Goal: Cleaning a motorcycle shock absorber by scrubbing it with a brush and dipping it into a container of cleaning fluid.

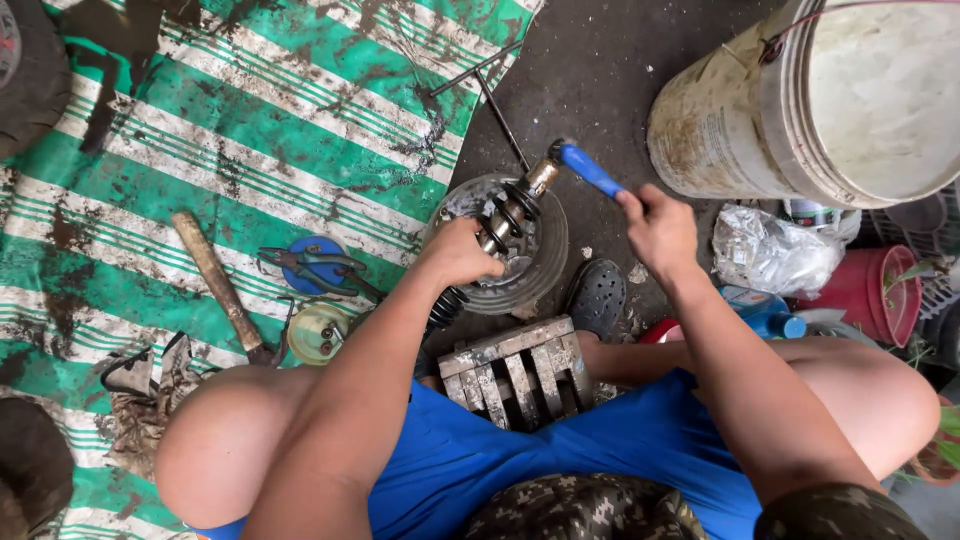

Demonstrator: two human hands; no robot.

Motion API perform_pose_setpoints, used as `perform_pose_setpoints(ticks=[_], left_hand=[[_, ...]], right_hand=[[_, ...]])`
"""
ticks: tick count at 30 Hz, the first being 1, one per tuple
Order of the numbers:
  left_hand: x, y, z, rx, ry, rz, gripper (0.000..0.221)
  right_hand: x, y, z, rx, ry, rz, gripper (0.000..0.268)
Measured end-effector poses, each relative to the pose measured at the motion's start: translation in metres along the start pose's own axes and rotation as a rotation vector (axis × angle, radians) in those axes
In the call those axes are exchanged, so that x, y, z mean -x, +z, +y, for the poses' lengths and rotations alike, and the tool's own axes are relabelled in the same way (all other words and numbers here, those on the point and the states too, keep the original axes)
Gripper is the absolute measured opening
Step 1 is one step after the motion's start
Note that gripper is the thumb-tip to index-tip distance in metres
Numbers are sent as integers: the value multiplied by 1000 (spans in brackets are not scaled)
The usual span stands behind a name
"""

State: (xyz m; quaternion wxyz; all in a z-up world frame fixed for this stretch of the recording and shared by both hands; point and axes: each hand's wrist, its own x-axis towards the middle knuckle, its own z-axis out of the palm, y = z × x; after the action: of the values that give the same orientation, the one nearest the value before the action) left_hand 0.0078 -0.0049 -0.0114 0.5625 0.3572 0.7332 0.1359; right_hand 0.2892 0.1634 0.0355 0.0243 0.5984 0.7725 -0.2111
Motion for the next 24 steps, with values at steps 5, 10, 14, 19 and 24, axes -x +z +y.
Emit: perform_pose_setpoints(ticks=[5,10,14,19,24], left_hand=[[-2,-3,3,-20,-16,1,51],[-8,-2,0,-15,-9,-11,58],[-4,2,-1,-9,-19,-14,64],[-9,3,-7,-15,-6,2,66],[-2,-3,2,-23,-19,0,76]], right_hand=[[-15,-1,-56,-114,-82,72,31],[0,13,-20,-100,-130,16,43],[4,-5,-13,-33,23,2,37],[-10,2,-71,-171,-63,-19,34],[3,-22,3,-70,105,-151,41]])
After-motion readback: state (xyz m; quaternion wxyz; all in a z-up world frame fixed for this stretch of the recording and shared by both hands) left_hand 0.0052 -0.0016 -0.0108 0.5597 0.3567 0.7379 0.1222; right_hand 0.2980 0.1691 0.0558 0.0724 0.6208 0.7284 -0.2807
